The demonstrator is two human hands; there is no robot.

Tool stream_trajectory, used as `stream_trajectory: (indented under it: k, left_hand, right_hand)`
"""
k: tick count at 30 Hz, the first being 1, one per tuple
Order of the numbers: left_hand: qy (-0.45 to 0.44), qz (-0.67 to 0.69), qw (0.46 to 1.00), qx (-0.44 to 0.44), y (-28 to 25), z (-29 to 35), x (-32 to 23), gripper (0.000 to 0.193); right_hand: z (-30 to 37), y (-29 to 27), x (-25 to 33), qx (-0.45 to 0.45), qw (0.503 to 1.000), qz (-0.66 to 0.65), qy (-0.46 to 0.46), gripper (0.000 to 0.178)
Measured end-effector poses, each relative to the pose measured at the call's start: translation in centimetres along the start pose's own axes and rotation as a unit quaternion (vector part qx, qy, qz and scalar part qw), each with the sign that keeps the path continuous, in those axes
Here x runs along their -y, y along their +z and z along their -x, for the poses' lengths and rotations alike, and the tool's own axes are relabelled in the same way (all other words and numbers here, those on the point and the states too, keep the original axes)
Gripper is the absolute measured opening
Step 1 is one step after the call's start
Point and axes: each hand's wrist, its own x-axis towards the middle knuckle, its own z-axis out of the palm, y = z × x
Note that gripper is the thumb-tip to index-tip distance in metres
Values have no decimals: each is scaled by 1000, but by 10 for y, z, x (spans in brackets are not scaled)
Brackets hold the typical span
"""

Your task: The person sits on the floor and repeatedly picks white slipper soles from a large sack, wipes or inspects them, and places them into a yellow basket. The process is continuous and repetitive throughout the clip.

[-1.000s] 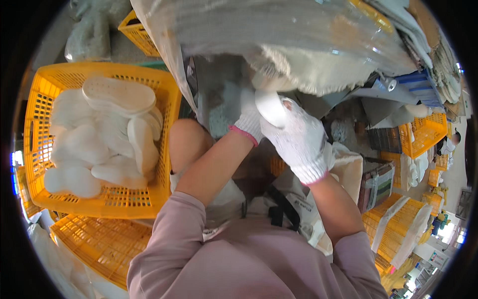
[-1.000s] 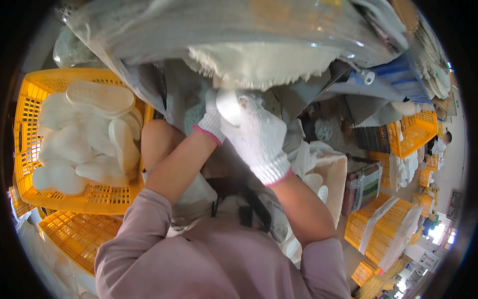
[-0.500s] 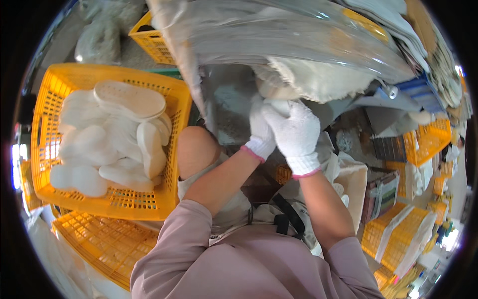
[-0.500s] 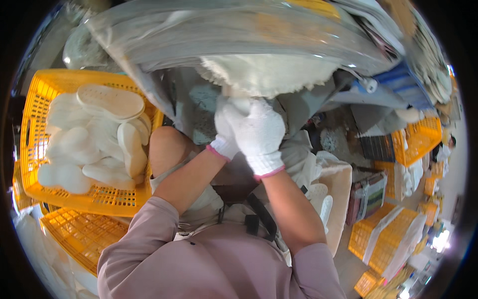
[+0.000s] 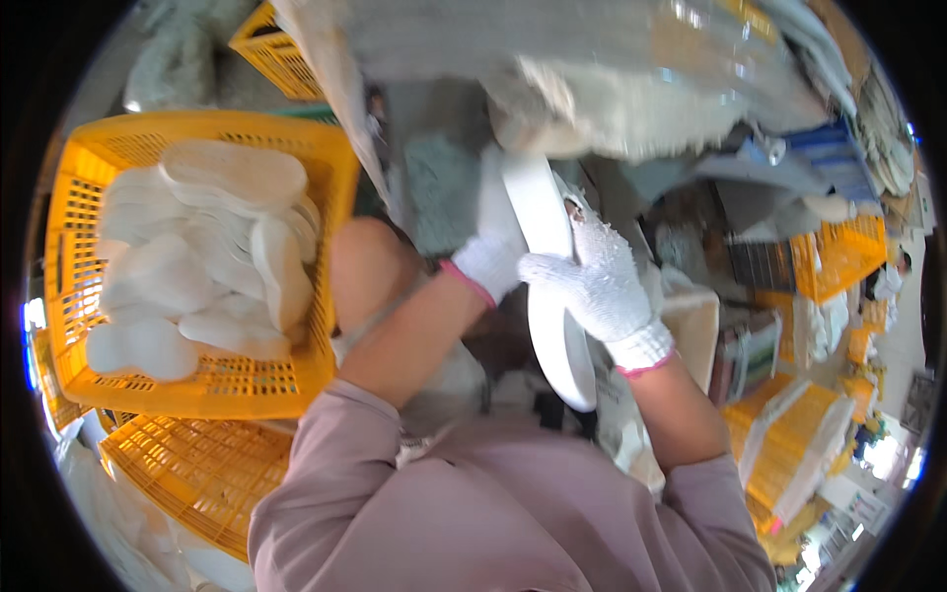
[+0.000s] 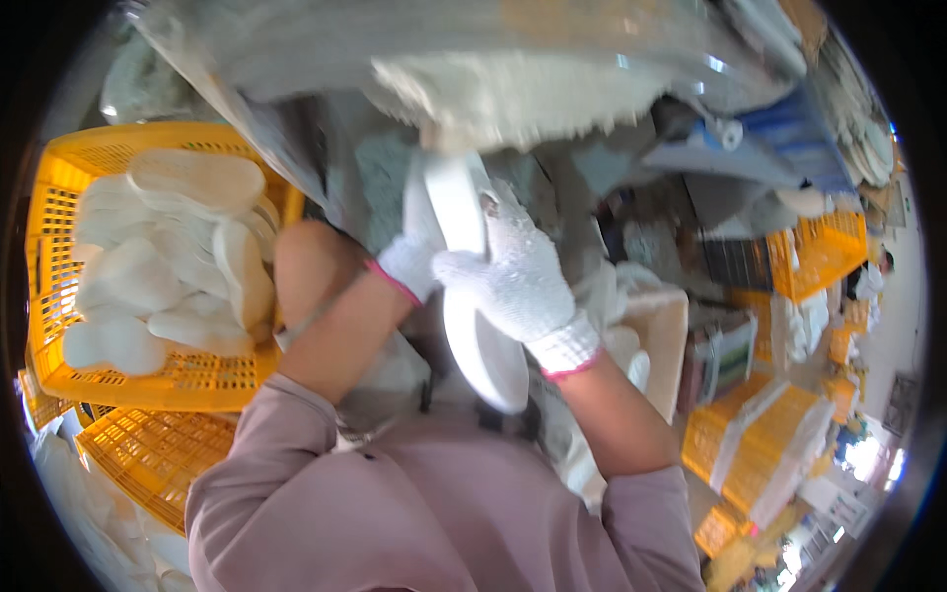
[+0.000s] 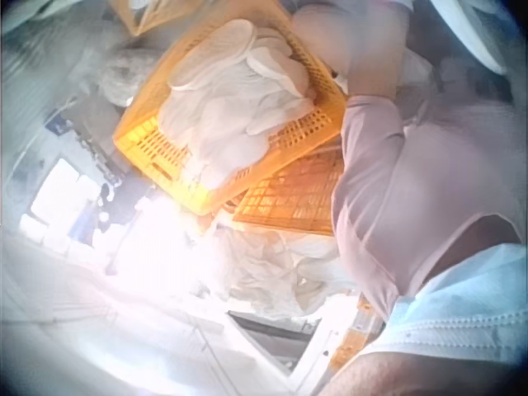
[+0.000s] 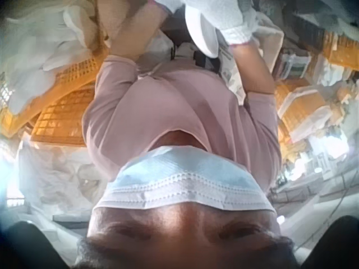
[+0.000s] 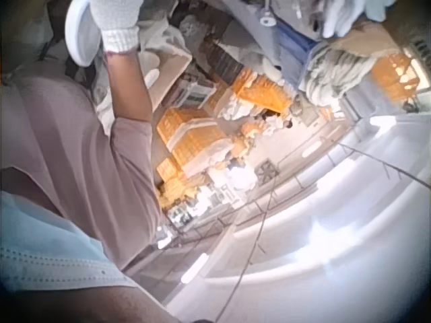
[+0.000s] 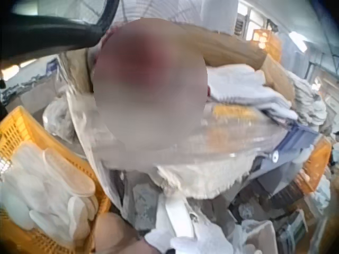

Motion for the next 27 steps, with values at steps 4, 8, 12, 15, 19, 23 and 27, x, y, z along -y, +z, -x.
stream_trajectory:
  k: [4, 8, 12, 15, 19, 23, 27]
  left_hand:
    - [24, 2, 999, 22, -7, 0, 1, 71]
    - [48, 12, 996, -80, 0, 12, 13, 74]
    - [48, 9, 990, -134, 7, -6, 11, 77]
    - [112, -24, 987, -117, 6, -37, -6, 80]
    - [21, 81, 987, -139, -5, -35, -1, 83]
    - [-45, 138, 989, 2, -9, 20, 35, 75]
    - [31, -38, 974, -222, 5, 26, 26, 67]
  right_hand:
    - [-35, -3, -8, 50, 980, -172, 83, 51]
    - [7, 0, 24, 38, 998, -33, 32, 40]
    - [21, 12, 29, -14, 935, 349, 52, 31]
    - [-29, 7, 25, -20, 938, 345, -10, 21]
    - [-12, 0, 18, 39, 898, 426, -99, 15]
    - [99, 4, -11, 0, 926, 366, -92, 20]
    - [105, 7, -12, -71, 992, 43, 100, 30]
